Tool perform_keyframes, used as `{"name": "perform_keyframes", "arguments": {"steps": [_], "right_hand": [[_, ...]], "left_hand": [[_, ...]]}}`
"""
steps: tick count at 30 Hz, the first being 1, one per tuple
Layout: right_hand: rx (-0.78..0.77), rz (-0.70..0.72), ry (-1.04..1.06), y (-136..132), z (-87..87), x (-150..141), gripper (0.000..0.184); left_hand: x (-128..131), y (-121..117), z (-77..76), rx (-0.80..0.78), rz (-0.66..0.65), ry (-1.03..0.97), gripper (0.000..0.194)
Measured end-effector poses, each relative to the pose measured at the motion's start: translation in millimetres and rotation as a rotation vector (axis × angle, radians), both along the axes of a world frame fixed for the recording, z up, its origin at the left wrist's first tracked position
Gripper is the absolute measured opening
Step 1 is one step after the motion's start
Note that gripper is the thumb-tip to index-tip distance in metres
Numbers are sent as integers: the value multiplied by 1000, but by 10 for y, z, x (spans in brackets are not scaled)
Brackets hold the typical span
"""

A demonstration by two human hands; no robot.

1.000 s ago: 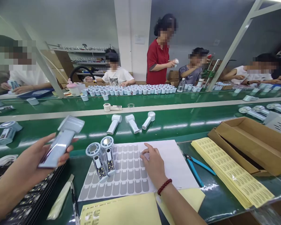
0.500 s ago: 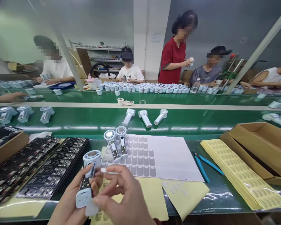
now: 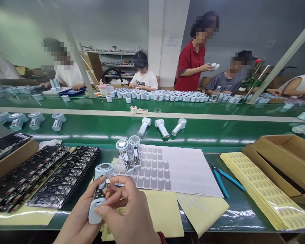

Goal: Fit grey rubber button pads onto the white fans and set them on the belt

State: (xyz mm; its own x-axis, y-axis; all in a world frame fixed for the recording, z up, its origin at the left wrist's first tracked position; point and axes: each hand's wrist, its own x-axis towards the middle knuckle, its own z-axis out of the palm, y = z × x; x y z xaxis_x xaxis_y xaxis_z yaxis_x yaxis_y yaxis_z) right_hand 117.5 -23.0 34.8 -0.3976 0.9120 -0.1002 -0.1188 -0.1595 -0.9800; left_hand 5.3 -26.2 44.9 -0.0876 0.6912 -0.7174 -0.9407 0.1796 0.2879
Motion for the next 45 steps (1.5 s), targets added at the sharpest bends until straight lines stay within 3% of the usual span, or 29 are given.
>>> {"name": "perform_keyframes", "arguments": {"steps": [7, 10, 13, 14, 16, 17, 20, 23, 26, 30, 33, 35, 39, 45], "right_hand": [[57, -4, -60, -22, 41, -3, 43], [287, -40, -154, -57, -19, -15, 48], [544, -142, -309, -55, -87, -25, 69], [549, -167, -335, -43, -103, -23, 81], [413, -158, -296, -12, -124, 1, 96], [313, -132, -233, 4, -135, 27, 93], [108, -78, -80, 33, -193, 164, 56], [126, -84, -223, 17, -318, 342, 27], [197, -2, -413, -57, -506, 465, 3], [365, 63, -587, -181, -764, 494, 12], [546, 68, -651, -218, -857, 487, 16], [473, 79, -571, -203, -838, 503, 13], [133, 133, -262, -127, -633, 580, 3], [136, 138, -121, -8, -191, 516, 9]], "left_hand": [[15, 19, 17, 11, 36, -39, 22], [26, -5, 35, 1, 49, -51, 21], [50, -45, 83, -3, 33, -11, 17], [59, -56, 105, -9, 16, 1, 16], [65, -72, 135, -33, -21, 22, 14], [60, -76, 135, -43, -41, 30, 14], [0, -90, 38, -31, -91, 191, 16], [-93, -117, -172, -51, -145, 419, 13], [-162, -151, -358, -38, -218, 465, 12], [-187, -185, -470, 14, -299, 478, 14], [-182, -198, -508, 39, -312, 495, 15], [-175, -201, -519, 46, -315, 518, 16], [-161, -195, -481, 57, -323, 548, 23], [-152, -168, -298, 90, -332, 574, 49]]}}
